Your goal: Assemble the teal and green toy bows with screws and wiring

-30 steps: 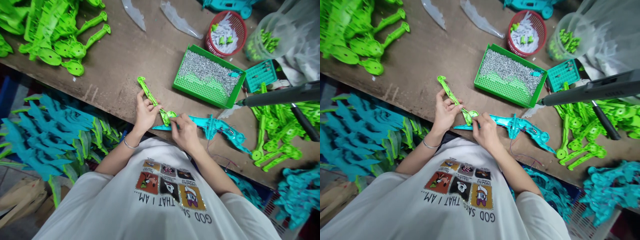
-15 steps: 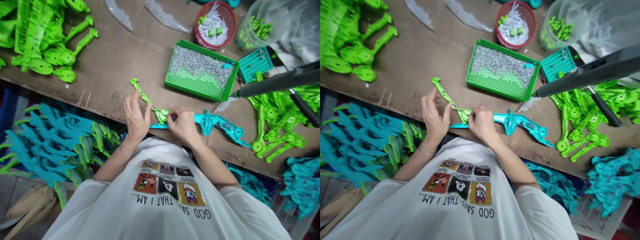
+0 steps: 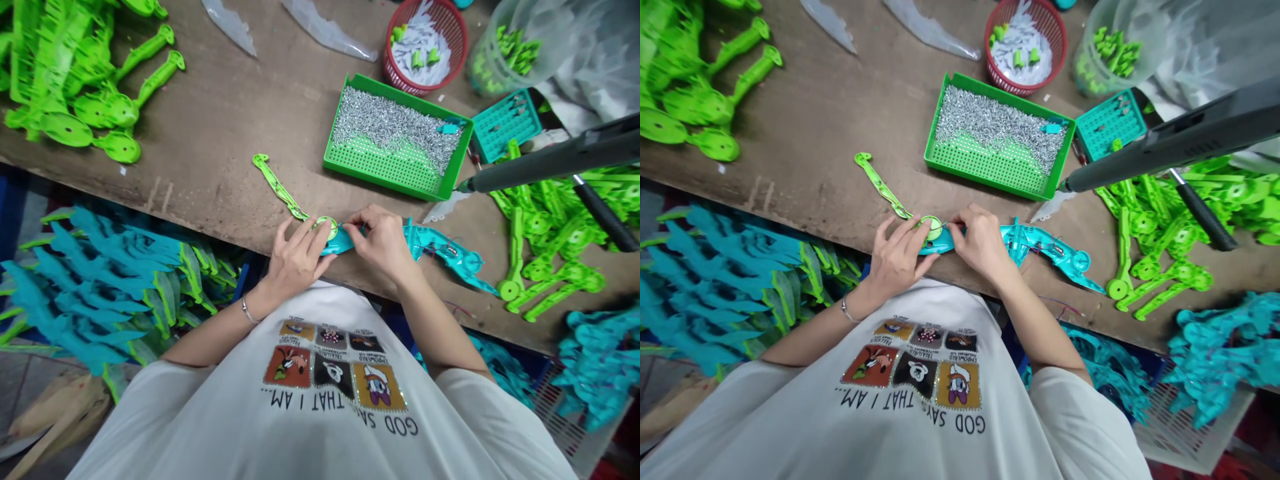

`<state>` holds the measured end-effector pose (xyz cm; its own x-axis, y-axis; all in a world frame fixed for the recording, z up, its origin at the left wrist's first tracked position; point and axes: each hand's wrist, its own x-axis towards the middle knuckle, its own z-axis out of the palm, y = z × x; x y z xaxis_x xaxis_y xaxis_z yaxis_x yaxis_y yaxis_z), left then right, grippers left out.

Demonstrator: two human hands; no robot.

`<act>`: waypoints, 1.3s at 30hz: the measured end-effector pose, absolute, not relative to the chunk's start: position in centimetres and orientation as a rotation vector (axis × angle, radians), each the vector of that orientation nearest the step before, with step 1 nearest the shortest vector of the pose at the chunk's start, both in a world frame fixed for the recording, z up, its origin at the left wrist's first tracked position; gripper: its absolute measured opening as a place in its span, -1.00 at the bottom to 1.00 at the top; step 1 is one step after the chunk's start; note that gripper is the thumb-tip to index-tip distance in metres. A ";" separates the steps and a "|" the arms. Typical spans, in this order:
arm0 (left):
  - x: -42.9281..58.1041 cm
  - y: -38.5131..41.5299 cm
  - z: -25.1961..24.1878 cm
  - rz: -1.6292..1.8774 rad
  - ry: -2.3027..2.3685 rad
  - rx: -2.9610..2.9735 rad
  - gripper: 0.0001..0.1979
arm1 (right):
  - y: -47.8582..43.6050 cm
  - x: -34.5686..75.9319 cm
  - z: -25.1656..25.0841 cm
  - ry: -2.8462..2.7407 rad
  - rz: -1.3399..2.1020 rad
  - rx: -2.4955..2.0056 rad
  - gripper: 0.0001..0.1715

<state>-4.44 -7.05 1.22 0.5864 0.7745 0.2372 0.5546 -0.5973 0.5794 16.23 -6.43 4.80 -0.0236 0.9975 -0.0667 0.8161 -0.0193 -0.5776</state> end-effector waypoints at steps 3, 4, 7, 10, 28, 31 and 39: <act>-4.2 -7.2 1.7 0.596 1.084 2.343 -0.56 | -6.8 16.2 4.2 -1.896 0.653 -1.923 -0.88; -4.1 -7.2 1.9 0.570 1.092 2.343 -0.58 | -6.9 16.1 4.2 -1.915 0.646 -1.933 -0.87; -3.7 -7.5 2.3 0.480 1.121 2.374 -0.59 | -7.1 16.0 4.5 -2.021 0.651 -1.933 -0.84; -3.1 -7.9 2.4 0.416 1.173 2.410 -0.56 | -7.5 16.2 5.3 -2.118 0.685 -1.879 -0.76; -2.2 -8.4 2.8 0.378 1.241 2.352 -0.55 | -7.6 18.8 5.5 -2.173 0.707 -1.741 -0.79; -2.2 -8.4 2.9 0.357 1.242 2.376 -0.57 | -7.3 18.8 5.4 -2.179 0.710 -1.776 -0.80; -2.1 -8.4 3.7 0.200 1.269 2.546 -0.54 | -7.0 18.8 5.6 -2.390 0.580 -1.789 -0.72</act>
<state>-2.12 -8.40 3.67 0.6027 0.7979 -0.0043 0.7578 -0.5706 0.3165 18.79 -6.98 5.55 -0.3047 0.9413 -0.1451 0.9031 0.2371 -0.3581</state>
